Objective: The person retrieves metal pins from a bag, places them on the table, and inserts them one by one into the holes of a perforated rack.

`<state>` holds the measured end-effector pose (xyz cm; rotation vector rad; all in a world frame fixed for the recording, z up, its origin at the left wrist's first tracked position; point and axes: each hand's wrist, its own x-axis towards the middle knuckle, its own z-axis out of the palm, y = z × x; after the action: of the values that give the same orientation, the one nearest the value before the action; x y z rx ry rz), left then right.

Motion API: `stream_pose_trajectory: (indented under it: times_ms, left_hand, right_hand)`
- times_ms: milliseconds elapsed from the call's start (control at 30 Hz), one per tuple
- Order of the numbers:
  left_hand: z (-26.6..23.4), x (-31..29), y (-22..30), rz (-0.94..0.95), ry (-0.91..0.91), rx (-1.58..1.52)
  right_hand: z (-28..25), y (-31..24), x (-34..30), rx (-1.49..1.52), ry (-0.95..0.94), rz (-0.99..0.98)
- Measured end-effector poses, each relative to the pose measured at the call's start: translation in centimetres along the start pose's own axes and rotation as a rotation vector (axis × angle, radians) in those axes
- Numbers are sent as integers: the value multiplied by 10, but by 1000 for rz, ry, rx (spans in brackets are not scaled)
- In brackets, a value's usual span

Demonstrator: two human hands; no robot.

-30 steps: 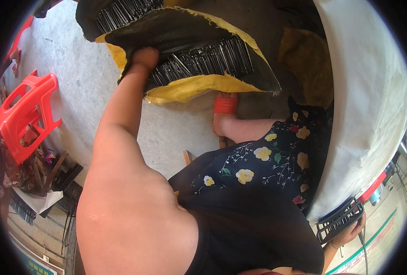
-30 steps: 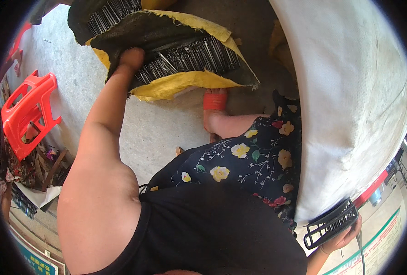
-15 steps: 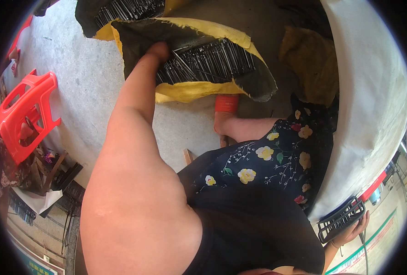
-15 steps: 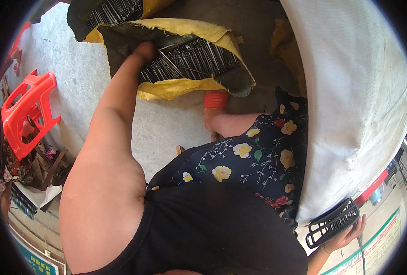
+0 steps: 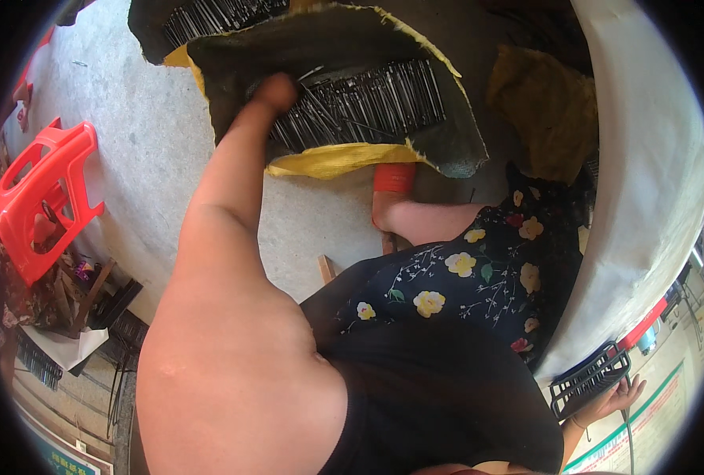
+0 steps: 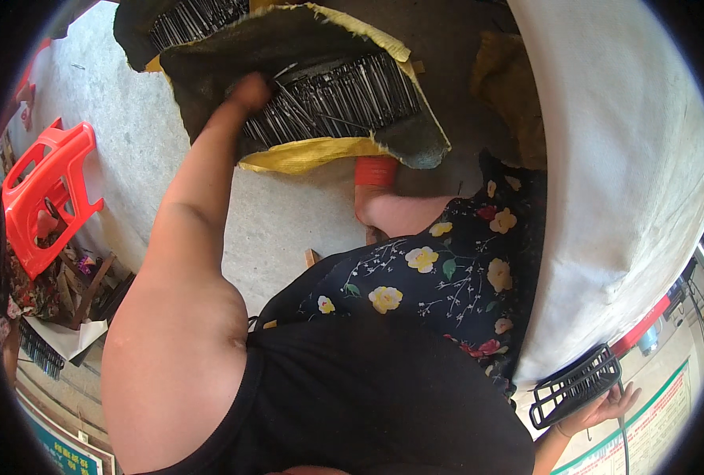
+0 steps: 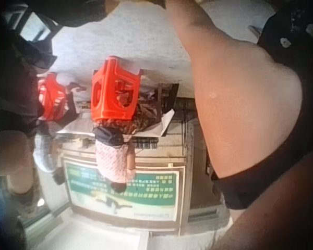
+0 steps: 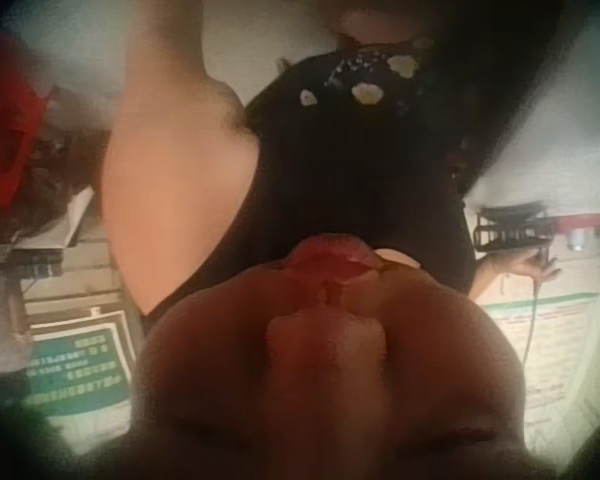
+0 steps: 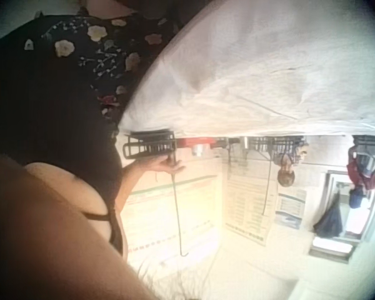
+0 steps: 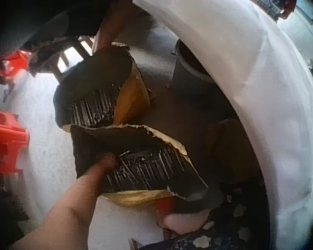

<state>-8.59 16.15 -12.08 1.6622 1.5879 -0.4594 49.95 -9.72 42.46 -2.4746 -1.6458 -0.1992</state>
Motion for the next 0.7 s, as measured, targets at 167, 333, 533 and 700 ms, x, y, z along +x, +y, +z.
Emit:
stream_pose_trajectory:
  times_ms: [167,333,533,700]
  left_hand:
    - [15,-9,-12,63,127,-30]
    - [15,36,-27,-12,-44,103]
    - [10,23,1,-61,-69,79]
    - [9,25,-2,-49,-66,46]
  right_hand:
    - [1,-4,1,31,21,0]
    - [-4,1,2,152,-158,18]
    - [1,-10,0,111,-124,11]
    - [-4,-1,0,95,-133,11]
